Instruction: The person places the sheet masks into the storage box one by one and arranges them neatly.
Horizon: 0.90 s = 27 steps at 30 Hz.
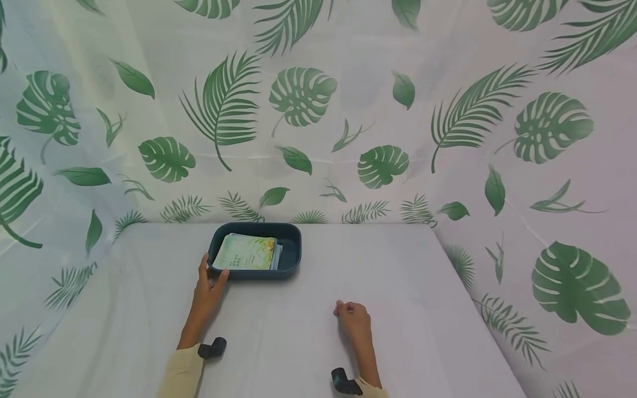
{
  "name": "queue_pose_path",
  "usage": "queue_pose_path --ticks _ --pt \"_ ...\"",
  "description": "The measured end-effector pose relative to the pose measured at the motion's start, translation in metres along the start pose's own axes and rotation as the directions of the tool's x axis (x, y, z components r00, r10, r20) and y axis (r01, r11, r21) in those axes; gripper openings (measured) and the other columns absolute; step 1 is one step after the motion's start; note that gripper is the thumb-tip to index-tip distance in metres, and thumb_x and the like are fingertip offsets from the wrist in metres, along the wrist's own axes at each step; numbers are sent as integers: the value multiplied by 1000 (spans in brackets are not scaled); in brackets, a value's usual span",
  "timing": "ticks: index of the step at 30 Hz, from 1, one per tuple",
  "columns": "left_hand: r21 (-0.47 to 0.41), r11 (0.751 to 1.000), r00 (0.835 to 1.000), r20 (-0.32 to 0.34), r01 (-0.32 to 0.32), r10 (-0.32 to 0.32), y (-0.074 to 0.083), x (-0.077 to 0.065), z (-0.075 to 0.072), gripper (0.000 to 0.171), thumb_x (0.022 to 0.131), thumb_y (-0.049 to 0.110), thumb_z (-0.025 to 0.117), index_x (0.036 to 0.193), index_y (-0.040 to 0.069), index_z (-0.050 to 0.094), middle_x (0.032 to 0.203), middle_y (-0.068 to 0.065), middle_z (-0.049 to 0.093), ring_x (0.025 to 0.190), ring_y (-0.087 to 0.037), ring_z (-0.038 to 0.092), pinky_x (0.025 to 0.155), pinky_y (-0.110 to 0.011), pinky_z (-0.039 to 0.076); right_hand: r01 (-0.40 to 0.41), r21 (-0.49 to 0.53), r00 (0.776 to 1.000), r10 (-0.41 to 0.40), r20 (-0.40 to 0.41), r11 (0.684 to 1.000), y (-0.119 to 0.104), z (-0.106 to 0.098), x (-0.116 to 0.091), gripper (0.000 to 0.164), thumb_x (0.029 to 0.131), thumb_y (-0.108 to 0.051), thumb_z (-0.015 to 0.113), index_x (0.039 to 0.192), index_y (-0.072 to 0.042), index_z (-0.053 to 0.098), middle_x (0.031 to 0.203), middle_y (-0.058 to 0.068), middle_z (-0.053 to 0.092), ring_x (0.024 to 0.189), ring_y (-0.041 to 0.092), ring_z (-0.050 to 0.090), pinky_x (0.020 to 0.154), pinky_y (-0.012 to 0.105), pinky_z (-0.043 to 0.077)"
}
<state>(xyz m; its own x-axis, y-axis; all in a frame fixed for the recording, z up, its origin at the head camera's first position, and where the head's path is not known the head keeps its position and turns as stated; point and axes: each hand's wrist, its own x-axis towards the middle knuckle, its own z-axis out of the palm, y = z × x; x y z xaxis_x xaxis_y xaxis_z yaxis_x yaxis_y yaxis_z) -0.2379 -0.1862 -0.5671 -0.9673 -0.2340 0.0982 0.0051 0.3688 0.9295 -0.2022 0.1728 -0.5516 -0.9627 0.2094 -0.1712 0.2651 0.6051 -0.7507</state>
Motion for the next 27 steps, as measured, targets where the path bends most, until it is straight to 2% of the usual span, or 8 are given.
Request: queue_pose_path --ticks 7,12,15,19,22,24,27 --pt "18 999 999 -11 34 -34 -2 -4 -5 83 99 44 53 158 16 2 163 -21 9 150 -39 15 115 -58 26 9 20 999 -8 -52 1000 1 8 0 35 99 -27 53 79 -6 71 88 12 70 69 17 48 58 27 35" --pt "14 999 999 0 35 -35 -4 4 -2 83 99 45 53 158 19 1 163 -21 9 150 -39 13 116 -58 24 26 14 996 -25 -80 1000 2 10 5 35 99 -27 52 78 -7 71 75 8 67 60 15 44 53 26 34" --pt "22 999 1000 4 23 -23 -8 11 0 84 99 45 53 158 16 1 164 -20 8 151 -38 12 118 -57 20 42 1 995 -42 -94 999 2 12 6 34 99 -27 53 78 -7 71 78 9 70 63 14 48 55 25 35" --pt "61 998 999 -18 31 -30 -11 12 4 86 99 42 53 158 12 -2 162 -23 10 149 -42 16 118 -58 19 72 22 995 -71 -65 997 3 18 2 32 99 -25 53 81 -6 71 69 7 67 57 12 49 51 24 37" --pt "126 991 996 -84 50 -39 -7 -2 7 85 99 41 54 157 8 2 159 -28 15 143 -48 21 113 -63 20 117 66 992 -114 -53 991 3 20 -6 29 100 -23 54 86 -4 70 57 3 60 47 11 46 45 23 37" --pt "191 979 990 -134 65 -39 -2 -14 9 82 99 41 54 157 8 6 157 -29 16 141 -49 20 109 -67 20 155 71 986 -149 -80 985 1 21 -10 26 100 -22 55 90 -3 69 58 0 58 48 9 46 46 21 37" --pt "313 949 982 -188 43 18 10 -32 12 74 99 38 56 155 5 19 156 -29 18 139 -49 20 102 -68 22 225 15 965 -221 -138 974 -6 22 -17 25 100 -25 55 103 -2 68 65 3 62 55 13 55 50 25 44"
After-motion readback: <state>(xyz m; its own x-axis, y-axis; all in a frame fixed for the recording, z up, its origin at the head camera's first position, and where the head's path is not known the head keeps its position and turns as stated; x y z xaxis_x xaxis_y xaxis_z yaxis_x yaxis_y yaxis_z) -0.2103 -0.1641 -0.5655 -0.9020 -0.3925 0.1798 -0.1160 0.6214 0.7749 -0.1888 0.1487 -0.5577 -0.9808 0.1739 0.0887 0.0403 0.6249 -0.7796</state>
